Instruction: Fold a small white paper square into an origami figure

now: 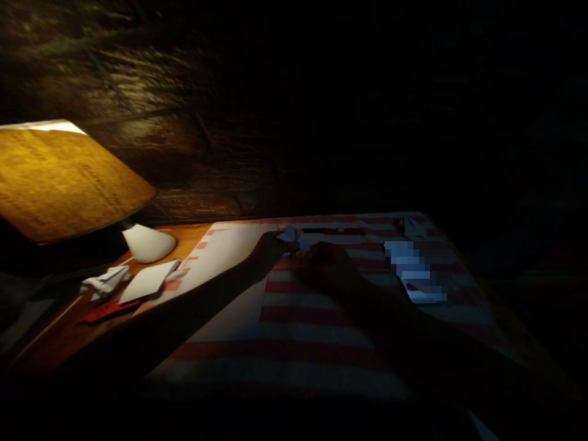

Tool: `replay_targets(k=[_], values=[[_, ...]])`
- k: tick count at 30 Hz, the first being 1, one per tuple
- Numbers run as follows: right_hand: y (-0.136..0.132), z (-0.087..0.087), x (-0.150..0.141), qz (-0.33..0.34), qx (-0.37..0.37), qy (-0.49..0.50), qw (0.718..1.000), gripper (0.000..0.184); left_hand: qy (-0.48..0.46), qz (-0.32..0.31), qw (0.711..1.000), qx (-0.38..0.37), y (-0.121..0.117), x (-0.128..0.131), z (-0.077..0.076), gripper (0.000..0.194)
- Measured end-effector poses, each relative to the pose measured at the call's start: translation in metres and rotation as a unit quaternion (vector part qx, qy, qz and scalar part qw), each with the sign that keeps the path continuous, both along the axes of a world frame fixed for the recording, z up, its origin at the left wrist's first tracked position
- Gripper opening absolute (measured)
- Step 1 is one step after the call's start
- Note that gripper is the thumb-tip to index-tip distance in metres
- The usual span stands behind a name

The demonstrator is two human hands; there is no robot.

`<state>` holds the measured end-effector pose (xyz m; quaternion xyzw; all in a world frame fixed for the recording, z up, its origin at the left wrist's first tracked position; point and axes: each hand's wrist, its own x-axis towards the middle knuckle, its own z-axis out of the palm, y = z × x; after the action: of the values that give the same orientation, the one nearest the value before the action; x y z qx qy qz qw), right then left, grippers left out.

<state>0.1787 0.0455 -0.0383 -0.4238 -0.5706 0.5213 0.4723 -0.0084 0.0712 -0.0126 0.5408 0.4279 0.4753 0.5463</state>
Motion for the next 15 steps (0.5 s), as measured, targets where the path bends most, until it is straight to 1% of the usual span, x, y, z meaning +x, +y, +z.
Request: replay_targets(k=[2, 4, 5, 8, 9, 12, 15], values=[[0.007, -0.002, 0.001, -0.017, -0.011, 0.029, 0.999, 0.015, -0.007, -0.005, 1.0, -0.003, 0.005, 0.004, -0.003, 0.038], [0.01, -0.002, 0.001, -0.02, -0.026, 0.051, 0.998, 0.014, -0.015, -0.008, 1.0, -0.011, 0.005, 0.009, -0.009, 0.039], [0.01, -0.001, 0.001, -0.019, -0.027, 0.062, 0.998, 0.014, -0.019, -0.012, 1.0, -0.017, 0.003, 0.011, -0.012, 0.041], [0.001, 0.002, 0.001, 0.01, -0.026, 0.083, 0.996, 0.025, -0.029, -0.021, 0.999, -0.032, -0.006, 0.016, -0.021, 0.041], [-0.003, 0.002, 0.001, 0.017, -0.02, 0.083, 0.996, 0.025, -0.034, -0.02, 0.999, -0.032, -0.01, 0.016, -0.022, 0.04], [-0.013, 0.002, 0.002, 0.008, 0.014, 0.022, 1.0, 0.027, -0.041, -0.029, 0.998, -0.031, -0.019, 0.015, -0.025, 0.036], [-0.017, 0.001, 0.003, -0.006, -0.006, -0.01, 1.0, 0.029, -0.023, -0.08, 0.996, -0.034, -0.025, 0.012, -0.026, 0.035]])
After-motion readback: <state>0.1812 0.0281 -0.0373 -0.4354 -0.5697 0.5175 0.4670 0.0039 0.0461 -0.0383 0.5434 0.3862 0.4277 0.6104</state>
